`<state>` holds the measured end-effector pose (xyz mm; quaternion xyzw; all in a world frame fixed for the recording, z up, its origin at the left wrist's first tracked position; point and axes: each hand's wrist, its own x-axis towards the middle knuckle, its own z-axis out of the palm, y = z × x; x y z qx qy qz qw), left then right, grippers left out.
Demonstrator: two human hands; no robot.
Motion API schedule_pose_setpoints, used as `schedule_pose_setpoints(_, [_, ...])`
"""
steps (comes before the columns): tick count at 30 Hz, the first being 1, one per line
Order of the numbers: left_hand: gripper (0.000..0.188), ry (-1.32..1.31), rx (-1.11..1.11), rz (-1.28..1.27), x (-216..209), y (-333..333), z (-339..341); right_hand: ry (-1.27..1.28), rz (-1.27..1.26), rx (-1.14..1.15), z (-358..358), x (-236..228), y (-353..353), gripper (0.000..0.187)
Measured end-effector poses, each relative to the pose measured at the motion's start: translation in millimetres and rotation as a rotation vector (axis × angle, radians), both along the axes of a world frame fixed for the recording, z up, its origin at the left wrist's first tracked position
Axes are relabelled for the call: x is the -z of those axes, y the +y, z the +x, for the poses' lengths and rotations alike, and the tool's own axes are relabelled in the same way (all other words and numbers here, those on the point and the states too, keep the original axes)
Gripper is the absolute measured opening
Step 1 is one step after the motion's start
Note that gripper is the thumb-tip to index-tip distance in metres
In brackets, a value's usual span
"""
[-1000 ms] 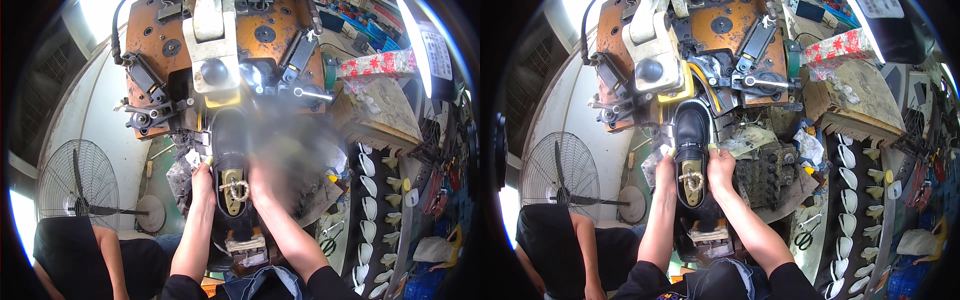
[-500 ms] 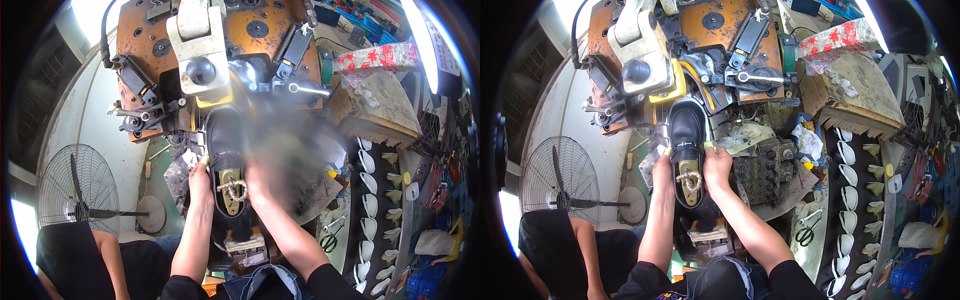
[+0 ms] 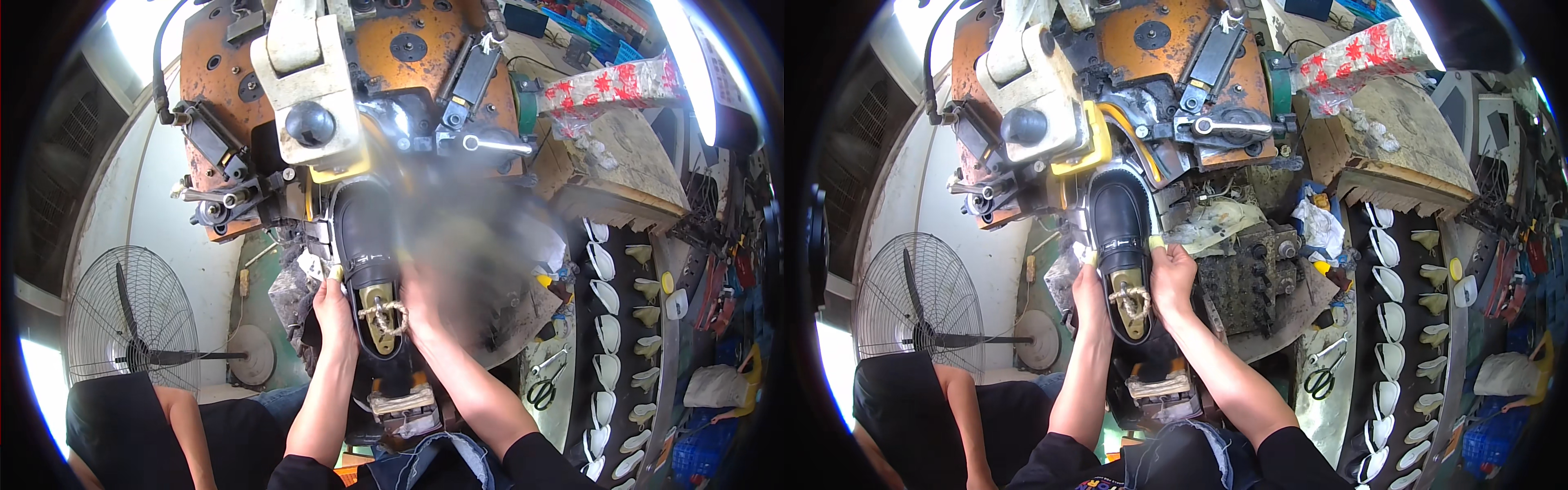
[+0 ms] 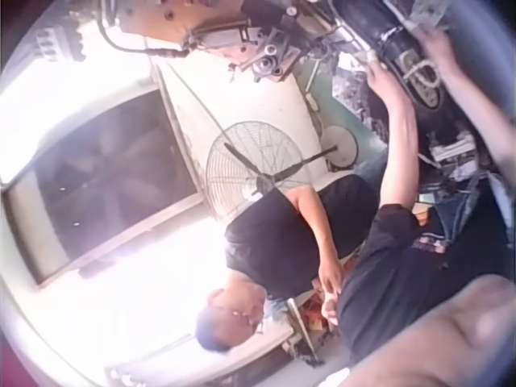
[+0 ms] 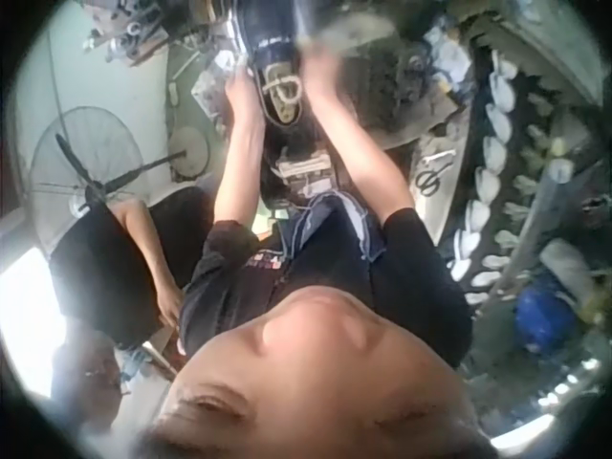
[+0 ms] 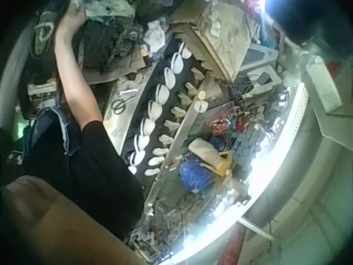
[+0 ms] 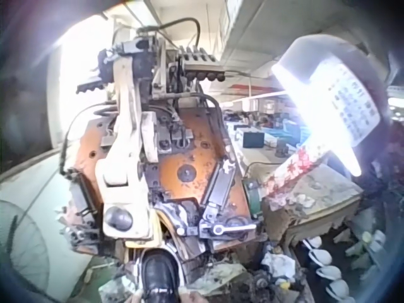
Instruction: The person repeatedly takes shoes and soles from a conveyor belt, fits each shoe into a toe lasting machine to press and shape it, and places the shoes back onto the conveyor belt.
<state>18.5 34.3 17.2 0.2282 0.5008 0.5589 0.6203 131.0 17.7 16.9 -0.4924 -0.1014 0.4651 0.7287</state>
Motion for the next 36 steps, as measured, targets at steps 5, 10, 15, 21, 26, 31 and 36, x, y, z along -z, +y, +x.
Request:
schedule_pose_setpoints(5, [0.025,-0.007,0.007,-0.051,-4.2,2.6,-4.0,0.01,0.053,0.003,-3.0,-6.1,-0.2,0.026])
schedule_pose_setpoints(10, [0.022,0.126,-0.027,0.025,7.9,0.4,-2.8,-0.333,-0.045,-0.013,6.4,-12.8,-13.6,0.018])
schedule_pose_setpoints(15, [0.027,1.405,0.615,0.37,139.7,-50.8,-86.0,-1.182,-0.252,0.106,97.1,115.8,-51.3,0.014])
schedule_pose_setpoints(21, [0.045,1.706,0.972,-0.092,225.4,-119.9,-108.9,-0.348,-0.491,-0.073,195.3,199.5,-87.8,0.015])
schedule_pose_setpoints(26, [0.059,1.422,0.748,-0.158,187.9,-180.6,-115.0,-0.759,-0.561,0.122,224.6,224.6,-125.2,0.016])
schedule_pose_setpoints(31, [0.063,1.136,0.79,-0.058,137.5,-205.6,-138.8,-1.154,-0.45,0.165,216.0,173.2,-53.8,0.016])
schedule_pose_setpoints(36, [0.054,1.049,0.672,-0.047,27.6,-210.6,-162.7,-0.662,-0.353,-0.182,225.0,175.4,-57.8,0.016])
